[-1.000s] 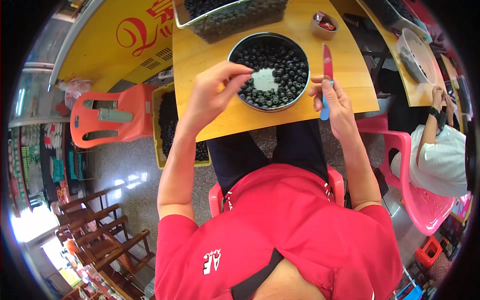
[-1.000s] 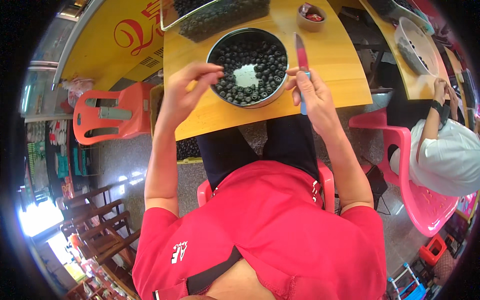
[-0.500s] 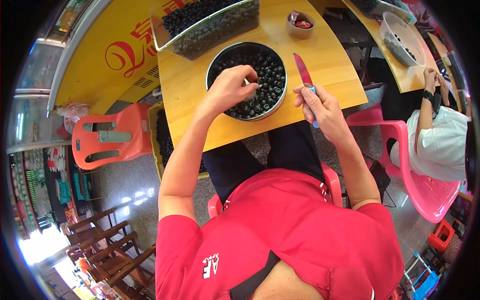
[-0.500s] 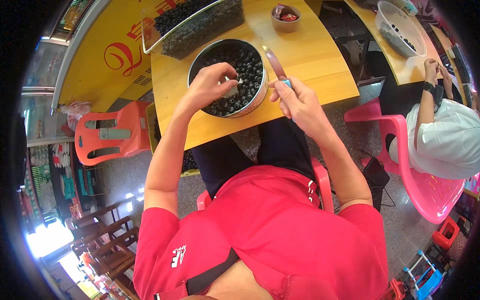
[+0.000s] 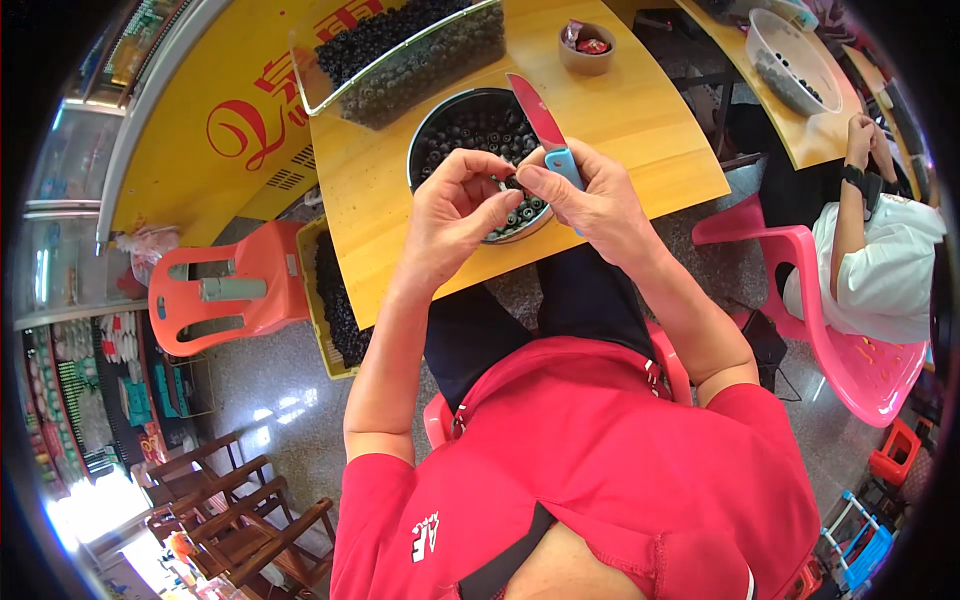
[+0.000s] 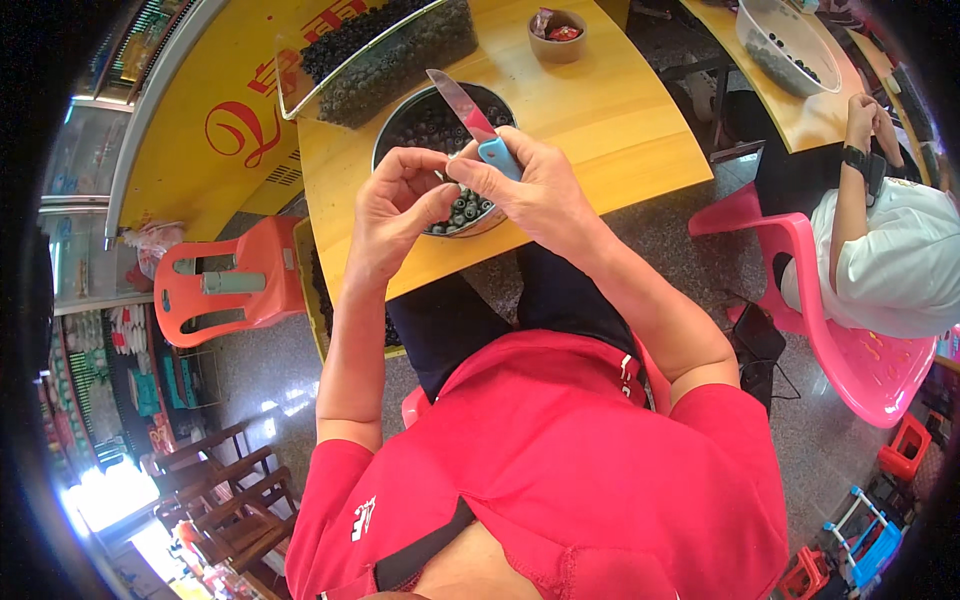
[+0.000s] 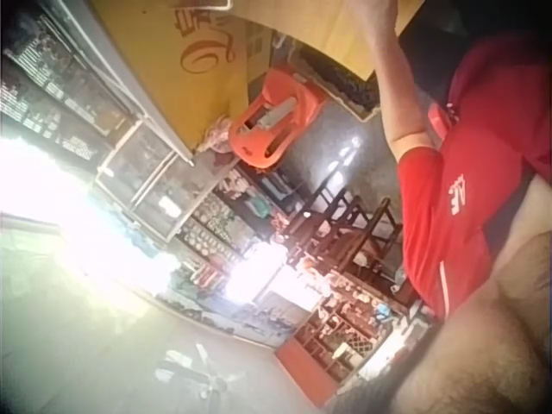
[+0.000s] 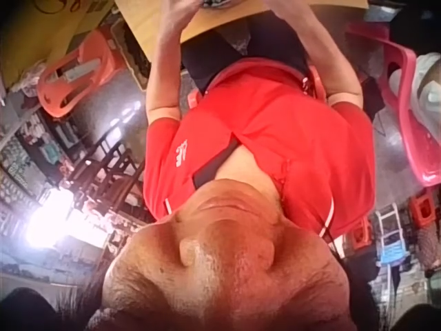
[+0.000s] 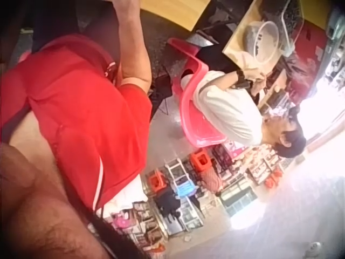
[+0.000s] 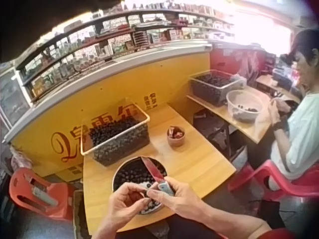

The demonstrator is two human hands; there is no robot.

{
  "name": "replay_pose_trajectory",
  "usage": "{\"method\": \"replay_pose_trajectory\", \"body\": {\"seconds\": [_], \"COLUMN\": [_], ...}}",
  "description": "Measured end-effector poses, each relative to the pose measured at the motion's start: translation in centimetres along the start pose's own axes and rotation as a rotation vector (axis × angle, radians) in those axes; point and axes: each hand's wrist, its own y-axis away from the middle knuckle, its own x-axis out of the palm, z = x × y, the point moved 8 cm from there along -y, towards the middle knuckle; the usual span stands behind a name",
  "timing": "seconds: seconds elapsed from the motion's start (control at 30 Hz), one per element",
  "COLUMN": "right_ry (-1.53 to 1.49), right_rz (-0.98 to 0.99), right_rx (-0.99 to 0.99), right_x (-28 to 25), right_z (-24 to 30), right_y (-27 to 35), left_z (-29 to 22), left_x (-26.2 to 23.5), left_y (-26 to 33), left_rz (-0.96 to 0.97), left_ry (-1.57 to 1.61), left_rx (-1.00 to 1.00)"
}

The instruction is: Peeling and pitting small dark fruits using a paring knife.

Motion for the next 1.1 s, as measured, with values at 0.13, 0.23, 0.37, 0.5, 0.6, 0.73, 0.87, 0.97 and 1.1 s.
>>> {"method": "replay_pose_trajectory", "body": {"seconds": [0.13,0.23,0.37,0.5,0.6,0.73,0.87,0.97,1.1], "right_ry": [-0.002,-0.079,-0.179,-0.213,-0.258,-0.264,-0.248,-0.217,-0.032], "right_rz": [-0.017,-0.011,-0.017,-0.021,-0.038,-0.033,-0.018,-0.022,-0.027], "right_rx": [0.024,0.055,0.129,0.114,0.129,0.106,0.106,0.110,-0.024], "right_x": [0.0,0.3,0.5,0.8,0.9,1.1,1.0,0.8,0.4], "right_z": [-0.7,-1.6,-1.9,-1.3,-1.6,-1.6,-1.4,-1.6,-0.6], "right_y": [0.3,0.6,0.8,0.7,0.7,0.6,0.6,0.6,0.5], "left_z": [-0.7,-1.5,-1.4,-1.1,-0.1,1.0,1.1,1.2,2.0], "left_x": [0.4,0.2,0.7,0.6,0.4,0.7,0.3,0.5,0.2], "left_y": [0.4,0.4,0.6,1.1,1.4,1.8,2.2,2.1,2.2], "left_rz": [-0.018,-0.035,-0.041,-0.095,-0.168,-0.194,-0.250,-0.241,-0.252], "left_ry": [-0.027,-0.083,-0.074,-0.085,0.065,0.133,0.106,0.148,0.282], "left_rx": [0.022,0.131,0.120,0.194,0.153,0.139,0.176,0.154,0.077]}}
